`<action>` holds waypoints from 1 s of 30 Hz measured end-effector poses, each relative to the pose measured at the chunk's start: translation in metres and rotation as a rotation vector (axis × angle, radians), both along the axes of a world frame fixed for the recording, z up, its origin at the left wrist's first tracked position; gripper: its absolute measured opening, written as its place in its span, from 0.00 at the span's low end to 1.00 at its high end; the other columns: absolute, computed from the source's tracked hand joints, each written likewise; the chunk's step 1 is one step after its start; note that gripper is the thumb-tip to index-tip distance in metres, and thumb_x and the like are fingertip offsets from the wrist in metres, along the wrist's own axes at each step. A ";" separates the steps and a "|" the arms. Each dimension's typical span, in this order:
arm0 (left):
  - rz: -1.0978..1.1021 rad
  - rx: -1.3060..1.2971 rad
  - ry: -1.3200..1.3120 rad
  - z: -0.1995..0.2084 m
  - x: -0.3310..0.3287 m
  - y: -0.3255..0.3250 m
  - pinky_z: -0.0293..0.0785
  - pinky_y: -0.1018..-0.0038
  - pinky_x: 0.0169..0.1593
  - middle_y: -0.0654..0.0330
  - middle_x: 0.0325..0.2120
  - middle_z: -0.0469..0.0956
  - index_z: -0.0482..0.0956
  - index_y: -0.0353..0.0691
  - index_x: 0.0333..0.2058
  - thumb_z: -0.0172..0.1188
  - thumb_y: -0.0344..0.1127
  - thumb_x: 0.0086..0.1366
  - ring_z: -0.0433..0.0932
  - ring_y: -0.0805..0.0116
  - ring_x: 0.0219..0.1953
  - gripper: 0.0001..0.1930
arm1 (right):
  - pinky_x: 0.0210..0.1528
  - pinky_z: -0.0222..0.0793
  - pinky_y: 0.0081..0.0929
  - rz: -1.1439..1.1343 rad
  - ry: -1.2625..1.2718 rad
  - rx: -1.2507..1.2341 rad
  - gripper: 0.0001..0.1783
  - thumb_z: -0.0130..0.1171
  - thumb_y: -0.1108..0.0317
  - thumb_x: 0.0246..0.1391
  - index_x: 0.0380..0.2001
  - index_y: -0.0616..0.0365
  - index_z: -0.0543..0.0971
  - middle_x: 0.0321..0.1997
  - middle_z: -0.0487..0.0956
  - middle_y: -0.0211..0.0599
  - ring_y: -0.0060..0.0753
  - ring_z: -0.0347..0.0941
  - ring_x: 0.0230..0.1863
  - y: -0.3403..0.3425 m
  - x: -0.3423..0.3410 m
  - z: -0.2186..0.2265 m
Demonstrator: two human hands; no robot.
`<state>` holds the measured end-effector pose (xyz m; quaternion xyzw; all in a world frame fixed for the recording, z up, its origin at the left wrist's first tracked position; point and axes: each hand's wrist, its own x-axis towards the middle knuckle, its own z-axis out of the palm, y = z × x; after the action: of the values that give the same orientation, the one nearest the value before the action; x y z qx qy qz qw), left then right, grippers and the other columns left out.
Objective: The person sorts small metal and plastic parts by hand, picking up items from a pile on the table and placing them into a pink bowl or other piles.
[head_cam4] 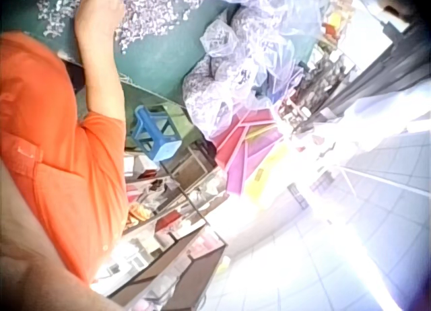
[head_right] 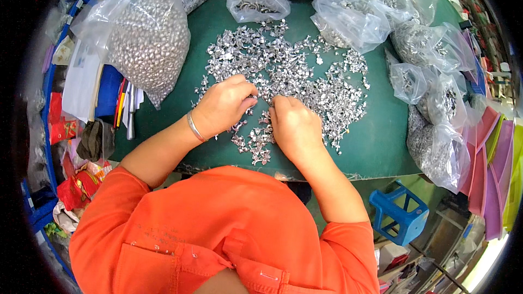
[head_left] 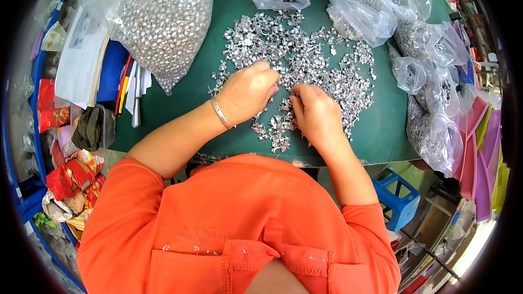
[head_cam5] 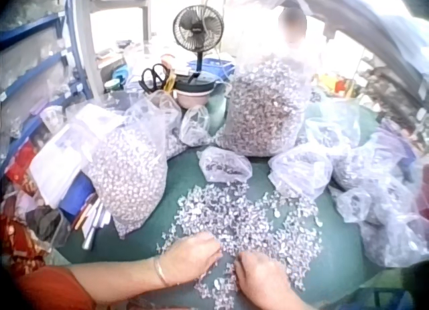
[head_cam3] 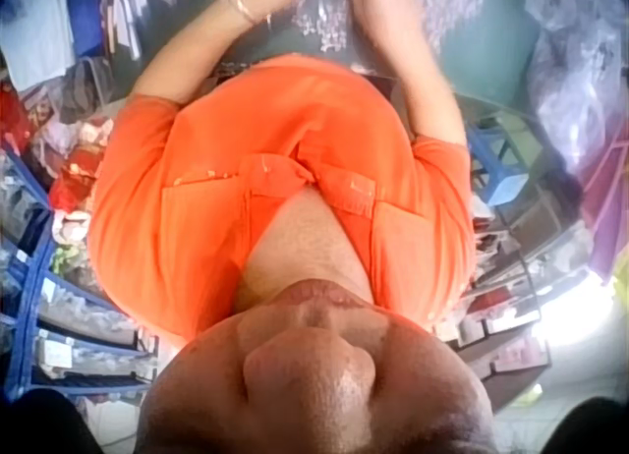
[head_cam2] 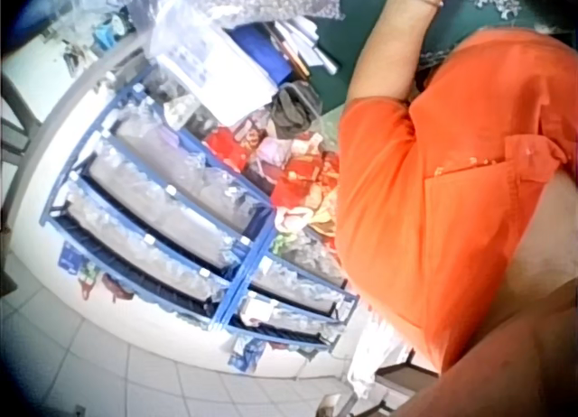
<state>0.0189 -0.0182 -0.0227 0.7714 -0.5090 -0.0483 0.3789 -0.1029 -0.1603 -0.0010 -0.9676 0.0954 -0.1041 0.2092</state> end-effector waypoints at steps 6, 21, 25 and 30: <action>0.031 0.009 -0.012 0.002 0.002 0.005 0.72 0.65 0.33 0.54 0.26 0.72 0.75 0.37 0.28 0.61 0.24 0.50 0.75 0.53 0.29 0.05 | 0.27 0.71 0.35 0.074 -0.007 -0.029 0.04 0.59 0.71 0.49 0.30 0.56 0.77 0.25 0.75 0.38 0.42 0.74 0.24 -0.002 -0.004 0.000; 0.012 -0.072 -0.062 -0.002 0.005 0.001 0.72 0.68 0.32 0.56 0.25 0.72 0.77 0.37 0.30 0.61 0.24 0.52 0.74 0.56 0.28 0.06 | 0.30 0.72 0.35 0.150 0.022 0.177 0.06 0.60 0.67 0.48 0.31 0.55 0.79 0.28 0.78 0.41 0.44 0.76 0.29 0.007 -0.012 0.003; 0.053 -0.102 0.299 0.011 0.007 0.004 0.70 0.74 0.32 0.58 0.25 0.73 0.78 0.35 0.30 0.60 0.26 0.55 0.73 0.65 0.26 0.03 | 0.30 0.72 0.34 0.133 -0.061 0.265 0.06 0.60 0.68 0.48 0.31 0.54 0.79 0.29 0.78 0.41 0.45 0.75 0.29 0.003 -0.009 0.000; 0.121 -0.055 0.444 0.016 0.007 0.014 0.68 0.78 0.33 0.62 0.26 0.74 0.77 0.34 0.30 0.58 0.30 0.60 0.71 0.72 0.26 0.05 | 0.25 0.64 0.15 -0.085 0.075 1.269 0.06 0.59 0.72 0.52 0.32 0.63 0.77 0.27 0.76 0.29 0.18 0.69 0.24 -0.014 -0.016 0.012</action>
<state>0.0259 -0.0045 -0.0063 0.7603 -0.3671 -0.1799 0.5048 -0.1187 -0.1747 0.0108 -0.6538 0.1842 -0.0016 0.7339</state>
